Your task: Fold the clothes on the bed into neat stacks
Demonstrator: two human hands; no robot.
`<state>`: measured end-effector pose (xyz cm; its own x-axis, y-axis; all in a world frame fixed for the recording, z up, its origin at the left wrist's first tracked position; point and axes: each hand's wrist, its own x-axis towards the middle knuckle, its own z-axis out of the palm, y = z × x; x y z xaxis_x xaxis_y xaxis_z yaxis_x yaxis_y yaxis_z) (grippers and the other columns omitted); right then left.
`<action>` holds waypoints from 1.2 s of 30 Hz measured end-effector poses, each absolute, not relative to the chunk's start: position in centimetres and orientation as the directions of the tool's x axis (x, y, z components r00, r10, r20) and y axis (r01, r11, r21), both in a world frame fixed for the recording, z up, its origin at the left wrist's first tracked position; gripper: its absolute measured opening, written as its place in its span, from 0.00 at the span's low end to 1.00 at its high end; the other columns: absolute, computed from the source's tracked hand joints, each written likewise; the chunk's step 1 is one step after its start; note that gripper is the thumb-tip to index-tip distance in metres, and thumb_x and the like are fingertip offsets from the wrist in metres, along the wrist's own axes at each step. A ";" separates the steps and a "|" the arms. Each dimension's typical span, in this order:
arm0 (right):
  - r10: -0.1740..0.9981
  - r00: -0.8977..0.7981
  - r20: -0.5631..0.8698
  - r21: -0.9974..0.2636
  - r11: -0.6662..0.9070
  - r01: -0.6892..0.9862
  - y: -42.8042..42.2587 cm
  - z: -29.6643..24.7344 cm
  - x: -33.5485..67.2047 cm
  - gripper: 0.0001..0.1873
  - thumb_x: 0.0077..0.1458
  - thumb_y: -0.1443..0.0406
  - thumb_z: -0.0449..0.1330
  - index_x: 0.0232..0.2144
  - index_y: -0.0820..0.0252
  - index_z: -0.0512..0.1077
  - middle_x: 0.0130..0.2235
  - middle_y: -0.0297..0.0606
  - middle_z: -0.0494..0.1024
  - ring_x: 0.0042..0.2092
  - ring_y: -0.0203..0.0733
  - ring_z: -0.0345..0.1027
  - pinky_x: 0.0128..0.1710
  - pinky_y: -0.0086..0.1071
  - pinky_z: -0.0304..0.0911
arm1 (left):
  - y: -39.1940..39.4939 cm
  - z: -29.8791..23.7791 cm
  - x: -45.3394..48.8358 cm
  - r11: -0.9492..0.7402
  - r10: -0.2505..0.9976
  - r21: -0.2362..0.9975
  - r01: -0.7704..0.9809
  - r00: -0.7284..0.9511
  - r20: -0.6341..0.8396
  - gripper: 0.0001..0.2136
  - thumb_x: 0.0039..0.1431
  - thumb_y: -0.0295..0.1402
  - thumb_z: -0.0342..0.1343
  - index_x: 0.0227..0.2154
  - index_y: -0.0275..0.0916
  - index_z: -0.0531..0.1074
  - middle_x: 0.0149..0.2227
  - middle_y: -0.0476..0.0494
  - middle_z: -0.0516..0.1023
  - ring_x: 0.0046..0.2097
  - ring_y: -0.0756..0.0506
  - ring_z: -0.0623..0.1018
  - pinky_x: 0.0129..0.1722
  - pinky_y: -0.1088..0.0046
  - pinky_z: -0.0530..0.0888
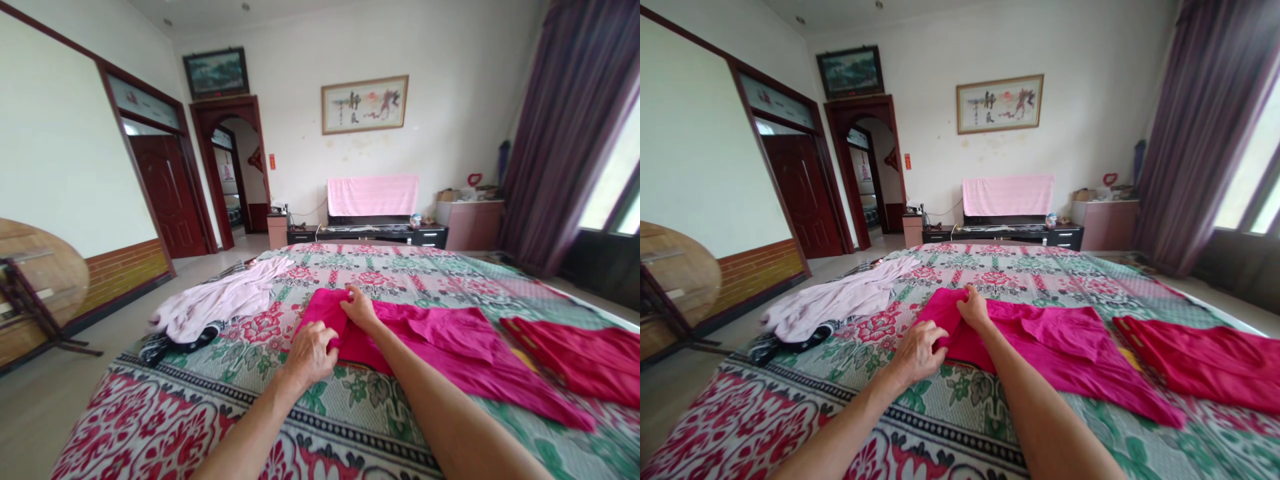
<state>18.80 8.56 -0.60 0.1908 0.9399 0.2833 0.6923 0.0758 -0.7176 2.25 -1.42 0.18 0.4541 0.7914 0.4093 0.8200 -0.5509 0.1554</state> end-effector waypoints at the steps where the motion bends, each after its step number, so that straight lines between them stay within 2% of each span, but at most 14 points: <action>1: 0.940 0.165 0.300 -0.680 0.089 0.727 8.5 -0.5 18.8 0.26 0.49 0.69 0.55 0.53 0.62 0.66 0.37 0.39 0.79 0.39 0.40 0.71 0.41 0.30 0.63 | -1.5 0.2 2.3 -0.565 0.781 0.157 0.810 0.464 0.418 0.10 0.53 0.34 0.55 0.37 0.43 0.76 0.33 0.45 0.74 0.39 0.46 0.74 0.44 0.71 0.68; 4: 0.941 0.090 0.326 -0.571 0.120 0.812 8.0 -0.3 18.9 0.26 0.50 0.70 0.54 0.53 0.62 0.66 0.41 0.42 0.78 0.42 0.42 0.71 0.43 0.30 0.62 | -1.6 0.2 2.3 -0.601 0.759 0.174 0.780 0.490 0.429 0.10 0.54 0.40 0.55 0.34 0.43 0.77 0.31 0.45 0.75 0.38 0.45 0.74 0.43 0.70 0.69; 7: 0.919 0.120 0.376 -0.486 0.085 0.870 7.5 -0.1 18.9 0.25 0.50 0.70 0.54 0.53 0.62 0.66 0.47 0.46 0.74 0.46 0.45 0.69 0.44 0.31 0.61 | -1.6 0.5 2.2 -0.607 0.752 0.220 0.764 0.463 0.470 0.13 0.57 0.44 0.52 0.32 0.43 0.77 0.31 0.45 0.76 0.38 0.46 0.75 0.44 0.71 0.69; 10: 0.861 0.131 0.491 -0.433 0.110 0.895 7.0 0.5 18.8 0.23 0.52 0.69 0.53 0.52 0.61 0.66 0.53 0.47 0.69 0.51 0.46 0.64 0.47 0.32 0.60 | -0.9 0.7 1.6 -0.508 0.788 0.272 0.817 0.313 0.531 0.13 0.61 0.38 0.47 0.32 0.42 0.76 0.33 0.44 0.76 0.40 0.47 0.75 0.46 0.72 0.69; 13: 0.840 -0.013 0.542 -0.364 0.249 0.898 6.6 0.9 18.4 0.20 0.54 0.68 0.51 0.50 0.60 0.68 0.52 0.46 0.70 0.53 0.44 0.62 0.53 0.33 0.56 | 0.1 0.4 0.6 -0.354 0.816 0.295 0.887 0.139 0.562 0.12 0.61 0.33 0.46 0.36 0.40 0.75 0.38 0.42 0.77 0.44 0.46 0.75 0.49 0.70 0.68; 15: 0.859 -0.108 0.500 -0.326 0.303 0.896 6.3 0.7 18.0 0.19 0.56 0.64 0.52 0.50 0.58 0.68 0.55 0.45 0.68 0.56 0.46 0.59 0.55 0.38 0.53 | 0.8 -0.2 -0.1 -0.276 0.828 0.282 0.919 0.078 0.555 0.12 0.59 0.33 0.48 0.42 0.38 0.74 0.41 0.40 0.77 0.47 0.44 0.74 0.51 0.69 0.67; 18: 0.931 -0.143 0.335 -0.323 0.256 0.911 6.1 0.0 17.5 0.28 0.56 0.55 0.53 0.57 0.57 0.62 0.63 0.46 0.59 0.63 0.53 0.49 0.57 0.51 0.48 | 1.5 -1.2 -1.1 -0.174 0.857 0.231 0.957 0.032 0.514 0.15 0.58 0.36 0.50 0.44 0.36 0.73 0.46 0.37 0.76 0.49 0.42 0.73 0.53 0.67 0.66; 21: 0.975 -0.132 0.179 -0.343 0.188 0.921 6.1 -0.6 17.3 0.34 0.57 0.50 0.51 0.62 0.59 0.56 0.66 0.48 0.52 0.65 0.58 0.43 0.59 0.57 0.42 | 1.6 -1.8 -1.6 -0.113 0.878 0.174 0.978 0.016 0.479 0.15 0.57 0.41 0.50 0.39 0.36 0.75 0.44 0.36 0.76 0.50 0.40 0.73 0.54 0.65 0.65; 25: 0.981 -0.141 0.134 -0.342 0.180 0.922 6.3 -0.7 17.3 0.35 0.57 0.50 0.49 0.63 0.58 0.54 0.67 0.46 0.50 0.66 0.59 0.41 0.59 0.58 0.39 | 1.6 -1.7 -1.4 -0.098 0.890 0.161 0.982 0.014 0.456 0.13 0.56 0.41 0.51 0.31 0.37 0.75 0.37 0.38 0.77 0.45 0.40 0.74 0.50 0.65 0.66; 28: 0.981 -0.141 0.130 -0.336 0.178 0.925 6.3 -0.7 17.4 0.35 0.57 0.50 0.50 0.62 0.57 0.55 0.67 0.46 0.50 0.66 0.58 0.41 0.59 0.59 0.40 | 1.6 -1.6 -1.0 -0.114 0.894 0.165 0.980 0.028 0.448 0.11 0.55 0.39 0.52 0.29 0.37 0.74 0.34 0.40 0.76 0.42 0.42 0.74 0.47 0.67 0.66; 31: 0.975 -0.129 0.180 -0.348 0.186 0.919 6.3 -0.6 17.6 0.32 0.56 0.50 0.51 0.60 0.57 0.59 0.65 0.47 0.55 0.64 0.57 0.47 0.57 0.56 0.44 | 1.7 -1.5 -0.7 -0.119 0.900 0.183 0.976 0.028 0.435 0.09 0.55 0.37 0.52 0.30 0.38 0.73 0.35 0.41 0.76 0.42 0.43 0.74 0.46 0.69 0.66; 33: 0.956 -0.091 0.280 -0.366 0.194 0.910 6.5 -0.3 17.7 0.27 0.58 0.53 0.50 0.57 0.58 0.63 0.61 0.47 0.62 0.60 0.53 0.54 0.56 0.51 0.50 | 1.6 -1.2 -0.7 -0.102 0.914 0.210 0.972 0.008 0.405 0.09 0.54 0.37 0.52 0.31 0.38 0.74 0.36 0.40 0.77 0.43 0.43 0.75 0.45 0.69 0.66; 36: 0.909 -0.062 0.412 -0.373 0.230 0.899 7.4 1.0 17.3 0.20 0.59 0.64 0.49 0.50 0.60 0.70 0.52 0.45 0.73 0.52 0.44 0.66 0.52 0.36 0.56 | 1.3 -0.3 -1.0 -0.024 0.951 0.277 0.961 -0.064 0.302 0.13 0.55 0.42 0.51 0.33 0.38 0.75 0.37 0.39 0.78 0.43 0.41 0.76 0.41 0.68 0.68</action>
<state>17.30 7.45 0.96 -0.0616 0.9089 0.4125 0.8991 0.2300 -0.3725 -0.98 1.31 -0.26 -0.0638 0.9511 0.3023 0.9607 -0.0235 0.2766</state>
